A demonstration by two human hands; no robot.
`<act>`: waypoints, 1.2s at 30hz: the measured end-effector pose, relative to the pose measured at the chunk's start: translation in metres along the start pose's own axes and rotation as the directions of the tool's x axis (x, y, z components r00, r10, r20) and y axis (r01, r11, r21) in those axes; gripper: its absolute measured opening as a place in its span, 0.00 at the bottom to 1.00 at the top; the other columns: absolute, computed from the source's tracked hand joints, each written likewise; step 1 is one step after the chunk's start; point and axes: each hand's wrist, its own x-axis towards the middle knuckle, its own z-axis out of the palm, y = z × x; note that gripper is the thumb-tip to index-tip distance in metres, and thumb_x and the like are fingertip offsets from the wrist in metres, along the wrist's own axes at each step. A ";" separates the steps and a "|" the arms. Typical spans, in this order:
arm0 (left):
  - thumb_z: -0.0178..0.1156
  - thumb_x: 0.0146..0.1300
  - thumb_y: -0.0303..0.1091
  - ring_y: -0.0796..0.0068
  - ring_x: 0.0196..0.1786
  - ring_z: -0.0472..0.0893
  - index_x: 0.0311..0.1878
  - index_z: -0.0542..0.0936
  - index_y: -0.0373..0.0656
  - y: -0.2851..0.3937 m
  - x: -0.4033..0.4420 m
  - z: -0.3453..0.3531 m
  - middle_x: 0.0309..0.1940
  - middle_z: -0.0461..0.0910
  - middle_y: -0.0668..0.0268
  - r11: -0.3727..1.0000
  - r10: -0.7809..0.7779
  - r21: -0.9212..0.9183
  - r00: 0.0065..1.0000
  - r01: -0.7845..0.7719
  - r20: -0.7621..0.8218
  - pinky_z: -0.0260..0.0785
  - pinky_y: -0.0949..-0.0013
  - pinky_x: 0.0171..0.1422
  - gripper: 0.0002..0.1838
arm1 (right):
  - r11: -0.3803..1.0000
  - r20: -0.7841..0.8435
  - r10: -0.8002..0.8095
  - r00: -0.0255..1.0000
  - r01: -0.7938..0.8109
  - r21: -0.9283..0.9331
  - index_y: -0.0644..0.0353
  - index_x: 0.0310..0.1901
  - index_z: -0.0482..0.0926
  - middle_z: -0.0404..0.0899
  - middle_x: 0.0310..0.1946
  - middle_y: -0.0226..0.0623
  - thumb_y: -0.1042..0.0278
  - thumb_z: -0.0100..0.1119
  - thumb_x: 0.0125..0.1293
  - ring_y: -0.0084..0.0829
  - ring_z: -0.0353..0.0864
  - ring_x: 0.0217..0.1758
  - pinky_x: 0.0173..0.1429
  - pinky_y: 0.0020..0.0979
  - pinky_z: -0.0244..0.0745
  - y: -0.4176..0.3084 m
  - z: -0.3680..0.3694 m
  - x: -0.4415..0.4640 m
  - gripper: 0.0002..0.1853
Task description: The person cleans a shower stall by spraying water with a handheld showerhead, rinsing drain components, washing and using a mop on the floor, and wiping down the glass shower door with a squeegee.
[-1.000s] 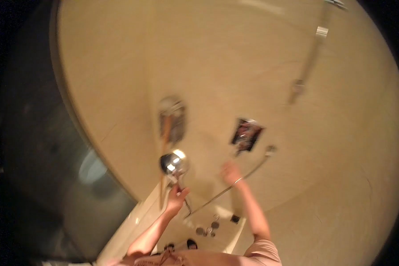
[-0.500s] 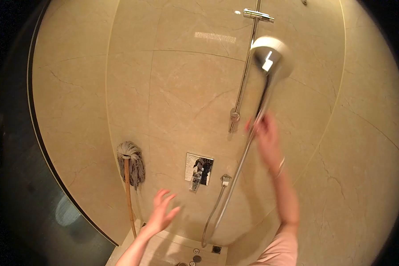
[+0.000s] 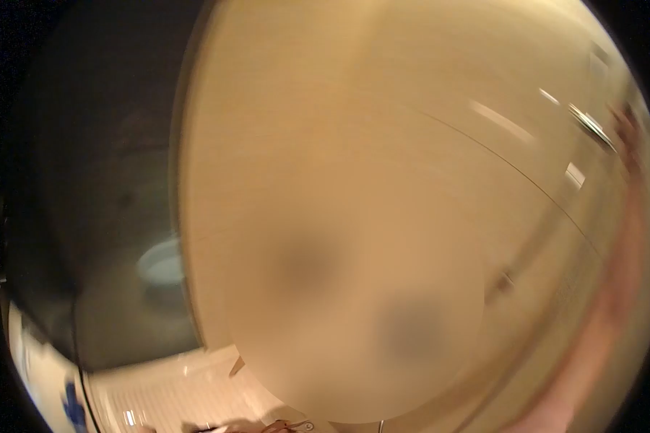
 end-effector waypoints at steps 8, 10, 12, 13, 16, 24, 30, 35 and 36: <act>0.57 0.46 0.34 0.57 0.52 0.77 0.40 0.80 0.35 0.020 -0.058 0.030 0.45 0.75 0.46 0.937 -0.328 -0.113 0.944 0.330 0.031 0.69 0.62 0.53 0.18 | 0.765 0.720 0.038 0.693 -0.484 0.425 0.58 0.39 0.74 0.79 0.31 0.30 0.63 0.55 0.61 0.20 0.75 0.29 0.28 0.23 0.66 -0.110 0.223 -0.423 0.09; 0.55 0.49 0.38 0.55 0.52 0.76 0.42 0.80 0.39 0.055 -0.062 0.019 0.45 0.77 0.50 0.977 -0.179 -0.106 0.981 0.186 0.074 0.68 0.60 0.54 0.18 | 0.688 0.853 -0.103 0.513 -0.582 0.433 0.58 0.40 0.74 0.79 0.31 0.31 0.63 0.55 0.61 0.20 0.75 0.29 0.28 0.23 0.66 -0.163 0.262 -0.504 0.09; 0.51 0.50 0.39 0.54 0.50 0.77 0.41 0.80 0.38 0.085 -0.063 0.005 0.44 0.77 0.48 0.998 -0.046 -0.040 0.998 0.048 0.040 0.68 0.60 0.54 0.19 | 0.629 0.904 -0.265 0.335 -0.651 0.425 0.58 0.40 0.74 0.79 0.31 0.31 0.63 0.55 0.61 0.20 0.75 0.29 0.28 0.24 0.67 -0.217 0.292 -0.570 0.10; 0.50 0.50 0.38 0.53 0.48 0.77 0.39 0.81 0.38 0.081 -0.045 0.010 0.41 0.78 0.47 0.998 0.064 0.017 0.998 -0.065 0.019 0.68 0.59 0.53 0.18 | 0.609 0.905 -0.341 0.255 -0.673 0.419 0.58 0.40 0.75 0.79 0.31 0.31 0.63 0.54 0.61 0.21 0.75 0.29 0.28 0.24 0.67 -0.243 0.303 -0.601 0.10; 0.51 0.48 0.37 0.53 0.40 0.80 0.34 0.82 0.40 0.076 -0.027 0.004 0.34 0.79 0.47 0.978 0.197 -0.036 0.972 -0.203 -0.130 0.70 0.58 0.46 0.15 | 0.578 0.856 -0.514 0.053 -0.716 0.391 0.58 0.41 0.75 0.79 0.31 0.31 0.63 0.54 0.61 0.21 0.75 0.29 0.29 0.24 0.67 -0.303 0.324 -0.680 0.10; 0.57 0.45 0.36 0.58 0.32 0.76 0.29 0.78 0.44 -0.057 -0.023 -0.017 0.29 0.77 0.50 0.980 -0.069 -0.197 0.932 -0.003 -0.355 0.67 0.56 0.34 0.09 | 0.765 0.738 -0.515 -0.436 -0.623 0.166 0.58 0.43 0.75 0.79 0.32 0.32 0.62 0.53 0.62 0.23 0.75 0.29 0.29 0.25 0.67 -0.332 0.343 -0.859 0.11; 0.54 0.47 0.35 0.53 0.32 0.79 0.28 0.81 0.36 -0.154 -0.102 -0.021 0.28 0.79 0.47 0.890 -0.324 -0.397 0.925 0.226 -0.200 0.71 0.58 0.39 0.13 | 0.959 0.599 -0.141 -0.789 -0.258 -0.115 0.58 0.44 0.75 0.79 0.32 0.32 0.62 0.52 0.62 0.24 0.75 0.29 0.29 0.25 0.68 -0.287 0.337 -0.913 0.12; 0.53 0.42 0.31 0.65 0.24 0.76 0.25 0.80 0.35 -0.271 -0.149 -0.003 0.19 0.77 0.53 0.766 -0.461 -0.519 0.887 0.379 -0.032 0.67 0.63 0.31 0.10 | 0.972 0.512 0.063 -0.857 -0.064 -0.228 0.57 0.45 0.75 0.79 0.32 0.33 0.61 0.51 0.62 0.24 0.75 0.29 0.29 0.26 0.68 -0.359 0.339 -0.925 0.13; 0.52 0.43 0.31 0.62 0.27 0.78 0.25 0.80 0.35 -0.296 -0.152 -0.013 0.21 0.78 0.51 0.739 -0.507 -0.519 0.862 0.430 -0.008 0.68 0.62 0.33 0.10 | 0.973 0.506 0.065 -0.860 -0.058 -0.224 0.57 0.45 0.75 0.79 0.32 0.33 0.61 0.51 0.62 0.25 0.75 0.29 0.29 0.26 0.68 -0.382 0.347 -0.934 0.14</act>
